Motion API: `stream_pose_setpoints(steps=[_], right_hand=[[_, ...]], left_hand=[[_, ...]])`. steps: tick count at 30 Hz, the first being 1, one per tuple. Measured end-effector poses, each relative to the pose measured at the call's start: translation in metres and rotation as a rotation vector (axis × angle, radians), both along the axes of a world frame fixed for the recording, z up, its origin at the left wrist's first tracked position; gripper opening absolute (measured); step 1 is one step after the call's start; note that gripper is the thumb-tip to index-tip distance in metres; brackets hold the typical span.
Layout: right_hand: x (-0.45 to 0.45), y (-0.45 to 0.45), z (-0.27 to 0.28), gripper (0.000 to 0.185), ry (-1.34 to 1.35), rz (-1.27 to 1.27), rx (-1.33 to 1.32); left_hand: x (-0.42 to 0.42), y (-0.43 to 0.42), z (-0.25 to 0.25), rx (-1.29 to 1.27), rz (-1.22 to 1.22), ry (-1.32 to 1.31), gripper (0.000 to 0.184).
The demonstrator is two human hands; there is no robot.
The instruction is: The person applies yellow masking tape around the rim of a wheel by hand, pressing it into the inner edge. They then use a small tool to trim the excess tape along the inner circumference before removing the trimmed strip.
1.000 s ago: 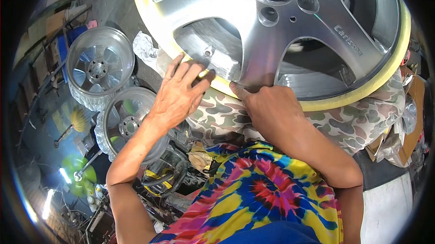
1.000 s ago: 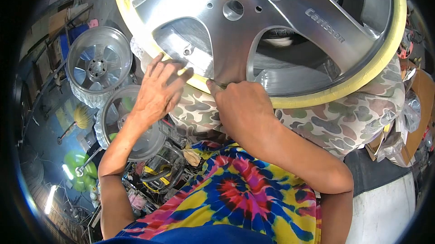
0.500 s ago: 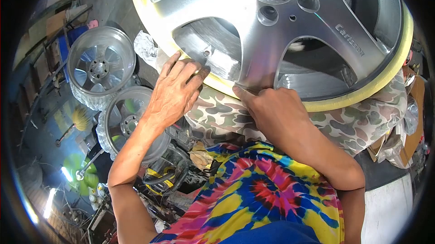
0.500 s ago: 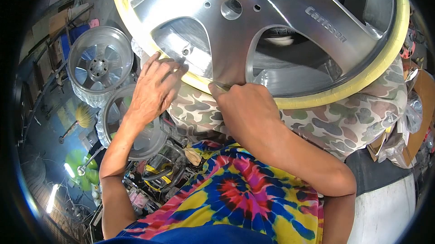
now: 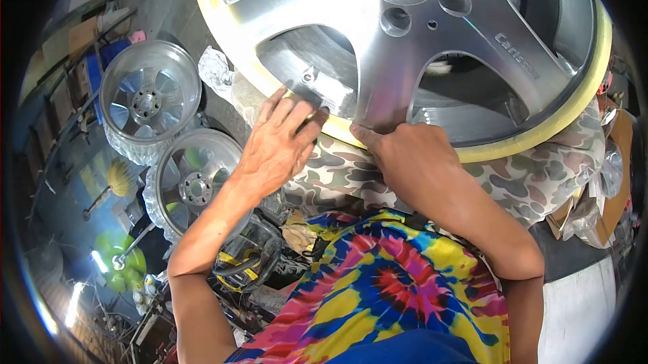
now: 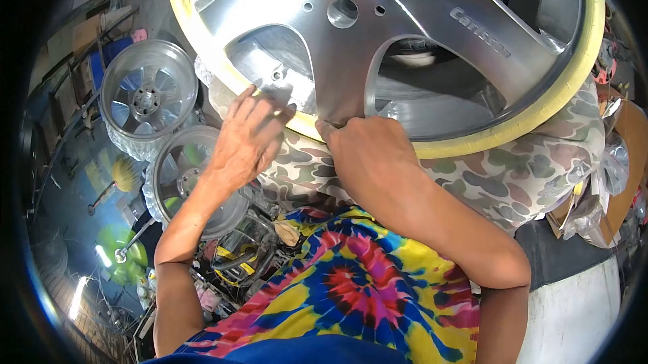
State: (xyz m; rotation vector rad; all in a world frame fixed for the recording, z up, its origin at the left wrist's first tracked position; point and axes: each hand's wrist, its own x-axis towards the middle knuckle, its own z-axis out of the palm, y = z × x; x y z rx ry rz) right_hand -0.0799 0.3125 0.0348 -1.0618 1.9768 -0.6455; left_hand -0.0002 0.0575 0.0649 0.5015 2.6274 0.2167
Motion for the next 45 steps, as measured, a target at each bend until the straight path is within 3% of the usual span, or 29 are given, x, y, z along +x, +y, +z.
stream_pose_setpoints(steps=[6,12,22,26,28,33,35,39,42,43,45], right_hand=[[-0.002,-0.003,0.002,0.056,-0.027,0.033,0.049],[-0.001,0.000,0.001,0.058,-0.006,0.042,0.039],[0.003,0.003,0.004,0.052,0.034,-0.018,-0.004],[0.007,0.006,0.006,0.048,0.030,0.021,0.046],[0.012,0.010,0.015,0.047,0.100,-0.108,-0.087],[0.037,0.005,0.014,0.051,0.349,-0.145,-0.261],[0.039,0.005,0.012,0.050,0.440,-0.232,-0.385],[0.010,0.019,0.025,0.045,0.459,-0.389,-0.499],[-0.038,0.051,0.024,0.044,0.536,-0.651,-0.452],[-0.060,0.062,0.027,0.035,0.775,-0.678,-0.456],[-0.093,0.096,0.024,0.027,0.951,-0.862,-0.267]], left_hand=[[0.001,0.006,0.002,0.149,0.041,-0.008,0.051],[-0.008,-0.021,0.014,-0.030,0.082,0.050,0.057],[0.009,0.015,-0.005,0.090,0.025,0.008,0.053],[0.022,0.039,-0.011,0.053,0.032,-0.059,0.066],[0.025,0.044,-0.012,0.065,0.057,-0.022,0.066],[0.015,0.031,-0.008,0.175,0.110,-0.016,0.053],[0.008,0.019,-0.005,0.276,0.321,0.200,0.044],[-0.013,-0.032,0.002,0.159,0.662,0.642,0.035],[-0.026,-0.069,-0.011,0.281,1.026,0.501,0.040],[-0.030,-0.073,-0.018,0.295,1.023,0.520,0.040],[-0.035,-0.078,-0.039,0.457,1.042,0.481,0.045]])
